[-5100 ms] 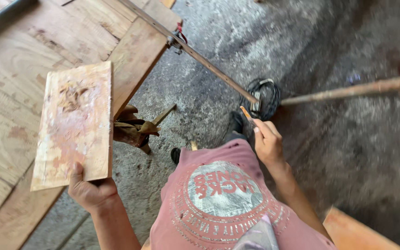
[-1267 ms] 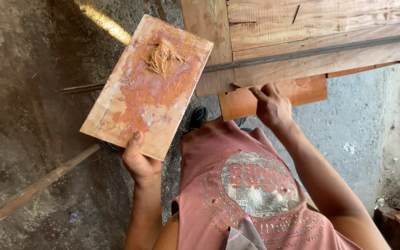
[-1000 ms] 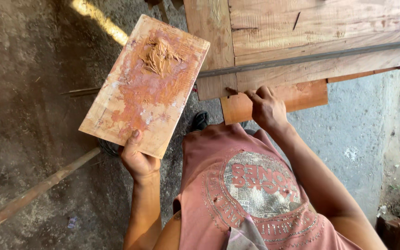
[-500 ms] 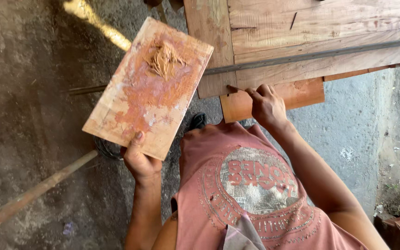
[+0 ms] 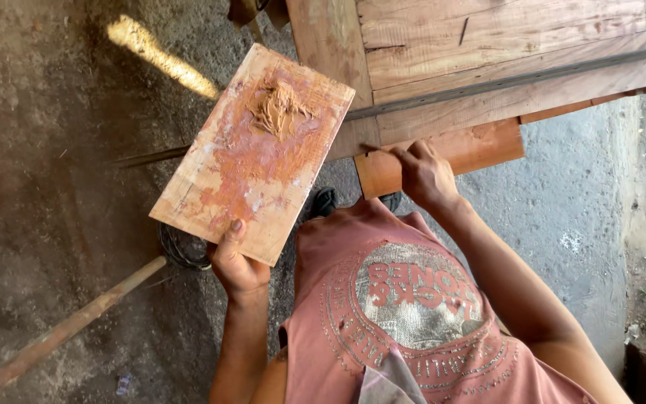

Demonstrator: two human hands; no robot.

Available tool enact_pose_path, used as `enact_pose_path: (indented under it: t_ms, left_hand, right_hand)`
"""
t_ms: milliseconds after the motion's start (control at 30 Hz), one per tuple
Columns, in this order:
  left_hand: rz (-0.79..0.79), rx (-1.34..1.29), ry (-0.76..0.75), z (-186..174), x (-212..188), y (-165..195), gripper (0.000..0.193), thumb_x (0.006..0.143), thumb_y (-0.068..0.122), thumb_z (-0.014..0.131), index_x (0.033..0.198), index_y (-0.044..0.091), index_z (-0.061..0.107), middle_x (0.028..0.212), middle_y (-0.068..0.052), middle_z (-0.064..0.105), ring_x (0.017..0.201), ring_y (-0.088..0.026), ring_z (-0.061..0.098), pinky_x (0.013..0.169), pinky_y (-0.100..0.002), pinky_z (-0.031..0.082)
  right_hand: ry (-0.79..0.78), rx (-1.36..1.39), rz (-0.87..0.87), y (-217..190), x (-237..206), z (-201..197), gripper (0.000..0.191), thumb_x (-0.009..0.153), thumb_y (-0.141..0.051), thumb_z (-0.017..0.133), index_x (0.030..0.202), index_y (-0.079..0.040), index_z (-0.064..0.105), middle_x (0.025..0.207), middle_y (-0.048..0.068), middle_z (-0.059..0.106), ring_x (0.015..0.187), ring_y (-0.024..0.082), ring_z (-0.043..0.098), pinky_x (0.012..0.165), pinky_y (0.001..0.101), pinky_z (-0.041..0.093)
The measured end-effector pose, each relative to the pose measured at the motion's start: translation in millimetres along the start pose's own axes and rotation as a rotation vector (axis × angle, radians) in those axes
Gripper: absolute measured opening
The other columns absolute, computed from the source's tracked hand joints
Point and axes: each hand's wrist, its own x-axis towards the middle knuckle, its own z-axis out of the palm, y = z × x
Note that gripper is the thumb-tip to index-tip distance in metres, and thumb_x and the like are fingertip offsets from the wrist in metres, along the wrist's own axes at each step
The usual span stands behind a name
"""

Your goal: The person holds a board with wood filler on it in one hand and uses a small spatula to press filler into holes and gaps on a clamped wooden furniture panel, moving around the panel to fill different spots. At the end the person lifts and repositions the panel on the bench.

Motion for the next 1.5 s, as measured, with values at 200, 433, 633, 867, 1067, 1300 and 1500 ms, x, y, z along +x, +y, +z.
enact_pose_path:
  t_ms: [200,433,633,867,1067,1300,1500]
  left_hand:
    - [-0.156,-0.04,-0.021,-0.4,1.0,-5.4,0.072,0.087,0.01,0.071,0.151,-0.004,0.042,0.142,-0.016,0.056,0.132,-0.03,0.055,0.115,-0.044,0.043]
    - [-0.208,0.009,-0.052,10.9,0.6,-22.1,0.07,0.085,0.012,0.071,0.148,-0.002,0.045,0.139,-0.014,0.058,0.129,-0.03,0.057,0.113,-0.044,0.044]
    - [-0.215,0.057,-0.062,13.6,6.8,-26.3,0.068,0.086,0.011,0.072,0.148,-0.002,0.046,0.141,-0.014,0.058,0.131,-0.029,0.056,0.115,-0.043,0.044]
    - [-0.227,0.068,-0.031,17.2,5.5,-28.8,0.068,0.088,0.007,0.069,0.15,-0.001,0.043,0.142,-0.013,0.058,0.132,-0.028,0.056,0.115,-0.043,0.044]
    - [-0.186,0.109,-0.071,18.3,5.8,-26.8,0.068,0.088,0.004,0.069,0.151,-0.001,0.042,0.145,-0.012,0.055,0.134,-0.027,0.054,0.117,-0.043,0.043]
    - [-0.194,0.135,-0.067,24.3,7.6,-18.4,0.068,0.089,0.005,0.069,0.15,-0.004,0.042,0.144,-0.014,0.055,0.133,-0.028,0.055,0.116,-0.043,0.044]
    - [-0.174,0.15,-0.103,28.3,9.6,-17.5,0.065,0.089,0.004,0.067,0.149,-0.006,0.043,0.144,-0.014,0.055,0.133,-0.027,0.055,0.116,-0.041,0.043]
  right_hand:
    - [0.175,0.014,0.225,26.6,-32.1,-7.9,0.035,0.097,-0.001,0.061,0.124,-0.017,0.075,0.095,0.015,0.062,0.086,0.036,0.064,0.071,0.0475,0.054]
    - [0.276,0.041,0.372,61.6,-53.3,-14.4,0.028,0.099,-0.004,0.063,0.12,-0.016,0.077,0.096,0.014,0.062,0.088,0.035,0.065,0.075,0.0471,0.053]
    - [0.3,0.02,0.46,77.6,-53.4,-2.1,0.03,0.098,-0.008,0.068,0.125,-0.02,0.077,0.097,0.011,0.06,0.095,0.031,0.061,0.083,0.0437,0.051]
    - [0.306,-0.097,0.384,80.2,-54.8,-6.6,0.037,0.093,-0.005,0.069,0.124,-0.022,0.08,0.099,0.011,0.056,0.096,0.031,0.055,0.084,0.0413,0.049]
    - [0.242,-0.061,0.414,85.3,-48.9,-2.8,0.031,0.098,-0.006,0.067,0.122,-0.021,0.08,0.1,0.008,0.058,0.099,0.029,0.056,0.085,0.0417,0.05]
    - [0.11,0.063,0.532,91.1,-47.7,-2.4,0.032,0.096,-0.007,0.063,0.12,-0.02,0.08,0.099,0.012,0.06,0.099,0.032,0.06,0.085,0.0437,0.05]
    - [0.106,0.1,0.498,91.7,-41.6,-11.0,0.033,0.098,-0.01,0.062,0.125,-0.021,0.078,0.102,0.014,0.061,0.102,0.033,0.062,0.089,0.0445,0.051]
